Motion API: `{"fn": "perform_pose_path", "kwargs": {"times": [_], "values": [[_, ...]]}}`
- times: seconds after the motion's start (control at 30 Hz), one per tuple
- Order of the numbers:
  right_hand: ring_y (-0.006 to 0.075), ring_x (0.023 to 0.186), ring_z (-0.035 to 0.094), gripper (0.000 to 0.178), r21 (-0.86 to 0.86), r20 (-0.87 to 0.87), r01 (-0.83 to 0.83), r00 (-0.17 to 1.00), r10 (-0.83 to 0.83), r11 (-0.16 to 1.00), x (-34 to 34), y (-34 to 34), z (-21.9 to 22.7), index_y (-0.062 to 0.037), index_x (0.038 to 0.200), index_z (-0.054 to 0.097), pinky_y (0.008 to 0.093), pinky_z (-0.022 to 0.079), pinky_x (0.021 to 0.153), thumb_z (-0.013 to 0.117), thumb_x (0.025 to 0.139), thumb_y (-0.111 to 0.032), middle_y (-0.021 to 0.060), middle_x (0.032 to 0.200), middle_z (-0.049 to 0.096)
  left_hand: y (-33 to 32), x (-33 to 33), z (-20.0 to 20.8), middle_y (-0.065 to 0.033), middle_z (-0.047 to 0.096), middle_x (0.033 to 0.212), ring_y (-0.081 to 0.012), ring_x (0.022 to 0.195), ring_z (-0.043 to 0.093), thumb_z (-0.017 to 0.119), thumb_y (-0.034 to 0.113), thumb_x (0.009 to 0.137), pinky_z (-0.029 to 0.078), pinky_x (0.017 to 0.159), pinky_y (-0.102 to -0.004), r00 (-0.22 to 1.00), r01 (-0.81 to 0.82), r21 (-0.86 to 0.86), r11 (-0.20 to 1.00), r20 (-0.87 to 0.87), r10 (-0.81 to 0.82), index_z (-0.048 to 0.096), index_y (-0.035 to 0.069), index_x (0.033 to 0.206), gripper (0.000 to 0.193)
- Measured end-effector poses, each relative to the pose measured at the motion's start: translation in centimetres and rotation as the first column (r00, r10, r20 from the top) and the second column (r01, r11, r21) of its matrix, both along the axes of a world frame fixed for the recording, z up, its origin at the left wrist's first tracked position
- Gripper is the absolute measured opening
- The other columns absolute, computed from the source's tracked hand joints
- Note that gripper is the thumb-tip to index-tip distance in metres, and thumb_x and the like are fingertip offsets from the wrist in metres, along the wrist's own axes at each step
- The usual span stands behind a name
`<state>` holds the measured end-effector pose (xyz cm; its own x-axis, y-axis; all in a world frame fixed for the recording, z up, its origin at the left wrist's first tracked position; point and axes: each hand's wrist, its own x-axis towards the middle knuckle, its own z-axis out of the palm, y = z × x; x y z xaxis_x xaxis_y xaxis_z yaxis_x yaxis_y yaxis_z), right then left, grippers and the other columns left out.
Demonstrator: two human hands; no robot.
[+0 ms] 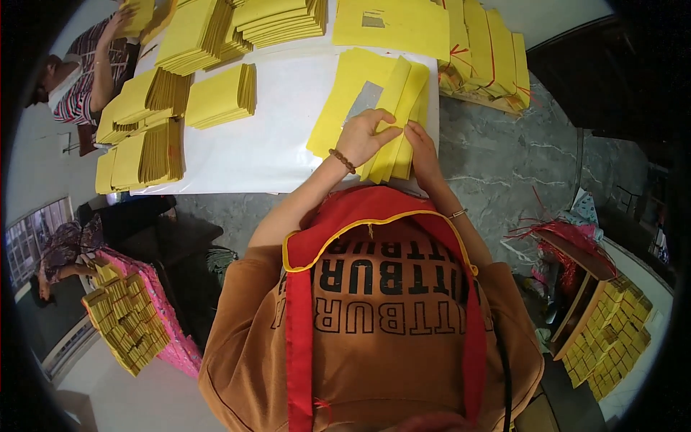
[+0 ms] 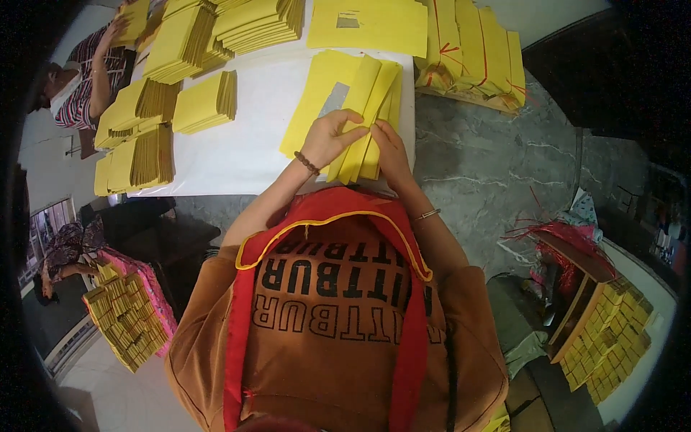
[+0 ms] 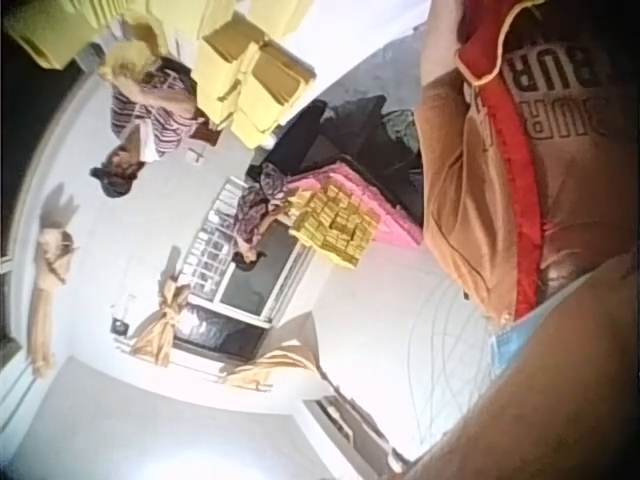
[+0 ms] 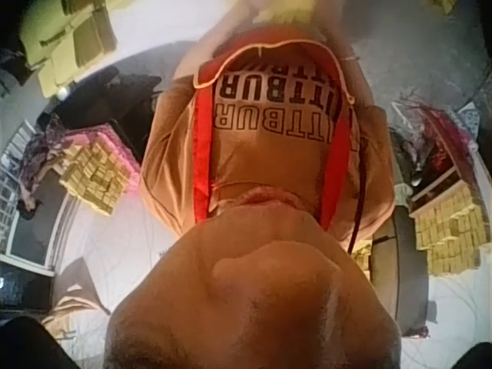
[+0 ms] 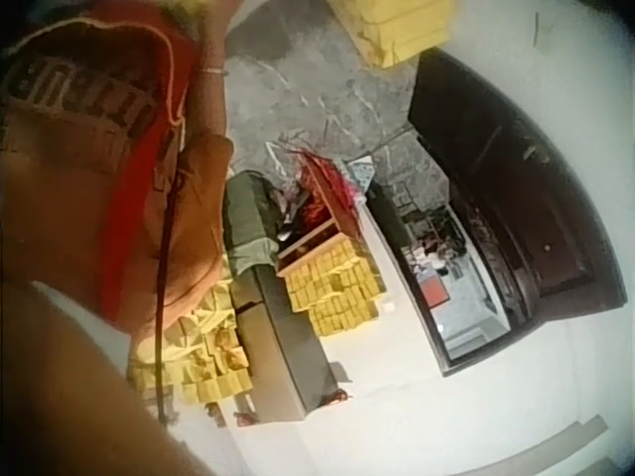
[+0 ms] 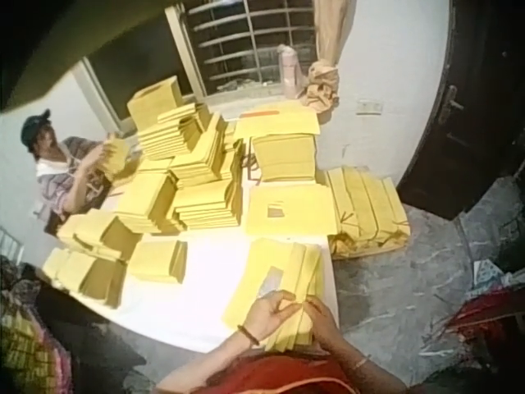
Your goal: Preparing and folding yellow paper packets with metallic foil squares.
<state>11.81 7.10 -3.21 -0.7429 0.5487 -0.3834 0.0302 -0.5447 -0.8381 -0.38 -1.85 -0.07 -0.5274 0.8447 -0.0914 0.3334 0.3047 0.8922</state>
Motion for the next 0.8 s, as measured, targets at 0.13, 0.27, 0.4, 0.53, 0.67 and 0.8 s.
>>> {"fn": "perform_pose_path", "kwargs": {"times": [0.13, 0.27, 0.4, 0.53, 0.67, 0.8], "values": [[0.0073, 0.085, 0.049, 0.022, 0.085, 0.005, -0.049, 0.999, 0.048, 0.995, 0.1, 0.1, -0.3, -0.0027, 0.105, 0.052, 0.0215, 0.04, 0.076, 0.045, 0.09, -0.017, 0.0009, 0.093, 0.055, -0.1, -0.1, 0.2, -0.016, 0.059, 0.087, -0.0284, 0.07, 0.057, 0.065, 0.026, 0.075, 0.046, 0.065, -0.0349, 0.998, 0.018, -0.048, 0.999, -0.067, -0.021, 0.061, 0.004, 0.091, 0.028], [0.0066, 0.082, 0.049, 0.02, 0.066, -0.013, -0.052, 0.999, 0.053, 0.996, 0.2, 0.1, -0.3, -0.0025, 0.102, 0.053, 0.0209, 0.04, 0.074, 0.044, 0.09, -0.016, 0.0001, 0.09, 0.054, -0.4, -0.2, 0.0, -0.0163, 0.059, 0.088, -0.0286, 0.072, 0.057, 0.064, 0.025, 0.075, 0.046, 0.066, -0.0347, 0.999, 0.02, -0.033, 0.999, -0.048, -0.022, 0.061, 0.004, 0.092, 0.027], [0.0058, 0.081, 0.049, 0.019, 0.075, -0.007, -0.082, 0.997, 0.082, 0.994, 0.5, 0.4, -1.5, -0.0026, 0.101, 0.053, 0.0202, 0.039, 0.072, 0.045, 0.089, -0.015, -0.0005, 0.089, 0.054, -0.5, -0.3, -0.8, -0.0088, 0.061, 0.086, -0.0148, 0.065, 0.052, 0.068, 0.023, 0.074, 0.043, 0.06, -0.0267, 0.999, 0.012, 0.041, 0.999, -0.047, -0.01, 0.062, 0.004, 0.095, 0.029], [0.0053, 0.079, 0.048, 0.018, 0.035, -0.026, -0.077, 0.997, 0.078, 0.996, 0.6, 0.5, -1.6, -0.0027, 0.099, 0.054, 0.0199, 0.039, 0.071, 0.046, 0.089, -0.016, -0.0014, 0.088, 0.054, -0.4, -0.1, 0.2, -0.0161, 0.06, 0.091, -0.0293, 0.077, 0.058, 0.066, 0.025, 0.073, 0.046, 0.067, -0.0336, 0.998, 0.024, -0.011, 1.0, -0.059, -0.024, 0.062, 0.004, 0.093, 0.029], [0.0047, 0.077, 0.048, 0.017, 0.04, -0.005, -0.053, 0.999, 0.053, 0.998, 0.6, 0.3, -1.4, -0.0031, 0.095, 0.055, 0.0198, 0.039, 0.069, 0.046, 0.089, -0.016, -0.0025, 0.085, 0.054, -0.6, -0.3, -0.5, -0.0085, 0.062, 0.087, -0.0141, 0.066, 0.053, 0.069, 0.023, 0.073, 0.043, 0.061, -0.0265, 0.996, 0.021, 0.022, 1.0, -0.087, -0.019, 0.062, 0.004, 0.095, 0.03], [0.0046, 0.076, 0.047, 0.017, 0.089, 0.02, -0.076, 0.997, 0.074, 0.993, 0.5, 0.3, -0.9, -0.0028, 0.093, 0.055, 0.0199, 0.039, 0.069, 0.046, 0.089, -0.017, -0.0027, 0.082, 0.053, -0.7, -0.3, -0.8, -0.0081, 0.061, 0.082, -0.0124, 0.064, 0.05, 0.068, 0.023, 0.074, 0.042, 0.059, -0.0255, 0.999, 0.018, 0.036, 0.999, -0.026, -0.018, 0.061, 0.004, 0.096, 0.03]]}}
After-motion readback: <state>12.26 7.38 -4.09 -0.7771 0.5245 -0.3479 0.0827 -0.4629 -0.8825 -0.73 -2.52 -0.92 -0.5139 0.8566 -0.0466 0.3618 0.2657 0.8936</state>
